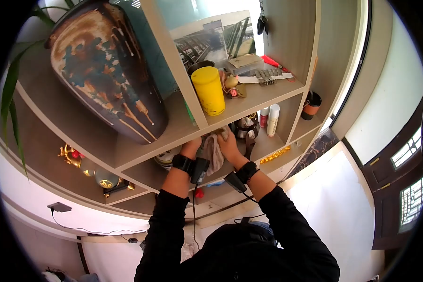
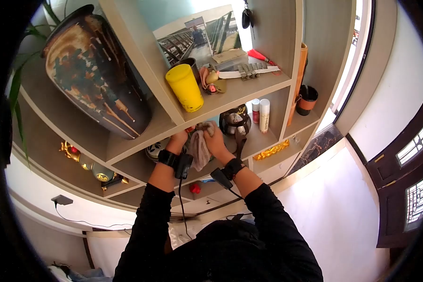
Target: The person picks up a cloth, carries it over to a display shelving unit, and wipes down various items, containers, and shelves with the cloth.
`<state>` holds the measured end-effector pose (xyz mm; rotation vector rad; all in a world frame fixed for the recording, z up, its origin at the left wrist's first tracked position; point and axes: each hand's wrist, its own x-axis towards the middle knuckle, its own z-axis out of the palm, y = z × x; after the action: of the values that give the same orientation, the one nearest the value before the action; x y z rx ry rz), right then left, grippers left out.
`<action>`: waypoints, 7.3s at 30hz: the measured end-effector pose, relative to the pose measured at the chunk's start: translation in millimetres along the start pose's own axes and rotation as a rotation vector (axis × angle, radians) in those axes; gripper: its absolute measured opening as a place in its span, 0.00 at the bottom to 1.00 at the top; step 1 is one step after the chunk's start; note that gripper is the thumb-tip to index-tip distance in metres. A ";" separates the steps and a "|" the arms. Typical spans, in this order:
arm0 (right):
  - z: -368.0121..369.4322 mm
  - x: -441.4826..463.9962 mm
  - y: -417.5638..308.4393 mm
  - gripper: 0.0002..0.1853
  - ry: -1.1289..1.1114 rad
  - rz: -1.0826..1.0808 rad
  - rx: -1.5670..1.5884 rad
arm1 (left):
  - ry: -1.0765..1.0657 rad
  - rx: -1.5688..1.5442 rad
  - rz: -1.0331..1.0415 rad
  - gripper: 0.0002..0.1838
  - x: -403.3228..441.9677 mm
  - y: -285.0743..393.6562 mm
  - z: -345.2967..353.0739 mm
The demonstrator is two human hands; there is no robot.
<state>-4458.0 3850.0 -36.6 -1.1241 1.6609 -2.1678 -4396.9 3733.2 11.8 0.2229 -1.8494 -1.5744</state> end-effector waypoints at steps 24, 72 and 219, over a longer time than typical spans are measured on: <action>-158.5 -176.9 -28.6 0.11 0.674 0.526 0.585 | 0.057 0.213 0.064 0.07 0.5 -34.6 16.3; -40.9 -105.0 9.1 0.15 0.095 0.855 0.466 | 0.376 -0.379 -0.309 0.15 -194.0 -48.9 -64.9; -284.5 -178.5 -15.3 0.10 0.523 0.744 0.290 | -0.137 0.479 -0.124 0.35 11.8 -42.9 106.2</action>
<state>-4517.1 4168.2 -127.5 0.1653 1.5052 -2.1397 -4481.4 3801.5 -26.3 0.4600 -2.3429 -1.2249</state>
